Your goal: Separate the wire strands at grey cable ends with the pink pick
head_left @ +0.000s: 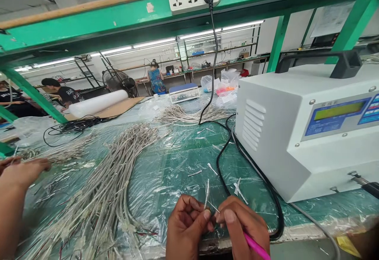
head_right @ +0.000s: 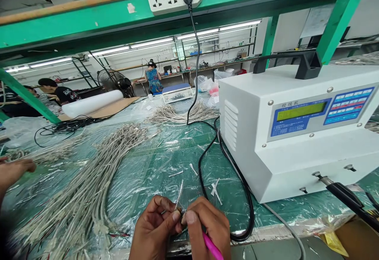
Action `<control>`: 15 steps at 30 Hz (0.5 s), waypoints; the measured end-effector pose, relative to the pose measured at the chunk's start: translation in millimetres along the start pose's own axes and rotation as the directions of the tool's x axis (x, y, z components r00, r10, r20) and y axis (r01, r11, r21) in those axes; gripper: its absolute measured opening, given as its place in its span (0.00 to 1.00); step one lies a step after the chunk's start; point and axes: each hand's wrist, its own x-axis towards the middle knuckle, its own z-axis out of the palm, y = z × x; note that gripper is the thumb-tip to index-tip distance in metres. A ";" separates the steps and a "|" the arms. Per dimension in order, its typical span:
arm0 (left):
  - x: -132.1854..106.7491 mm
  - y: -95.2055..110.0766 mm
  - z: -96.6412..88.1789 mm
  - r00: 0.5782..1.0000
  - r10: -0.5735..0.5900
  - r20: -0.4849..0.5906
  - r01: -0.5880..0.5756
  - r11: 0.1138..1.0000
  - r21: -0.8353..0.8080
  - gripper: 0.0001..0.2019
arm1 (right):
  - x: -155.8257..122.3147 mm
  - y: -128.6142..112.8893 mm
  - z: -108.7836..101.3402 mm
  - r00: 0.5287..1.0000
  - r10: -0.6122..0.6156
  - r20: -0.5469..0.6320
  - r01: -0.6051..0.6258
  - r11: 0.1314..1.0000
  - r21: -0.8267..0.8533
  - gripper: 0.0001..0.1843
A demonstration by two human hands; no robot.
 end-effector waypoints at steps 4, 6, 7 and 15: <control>-0.8 0.2 -0.4 1.000 0.003 -0.003 -0.003 1.000 0.010 0.17 | 0.5 3.1 0.9 1.000 -0.010 0.016 0.010 1.000 -0.009 0.19; -0.5 -1.0 -1.2 1.000 -0.003 0.002 0.003 1.000 0.007 0.17 | 0.7 3.1 2.1 1.000 -0.012 0.021 0.012 1.000 -0.007 0.19; 0.1 -2.1 -1.7 1.000 -0.009 0.005 0.009 1.000 0.002 0.18 | 0.8 2.7 2.5 1.000 -0.009 0.018 0.009 1.000 -0.010 0.19; -7.2 7.9 1.4 0.999 -0.044 0.011 0.044 0.997 -0.064 0.13 | -5.1 20.0 -2.5 0.996 -0.023 -0.087 0.015 0.997 -0.081 0.12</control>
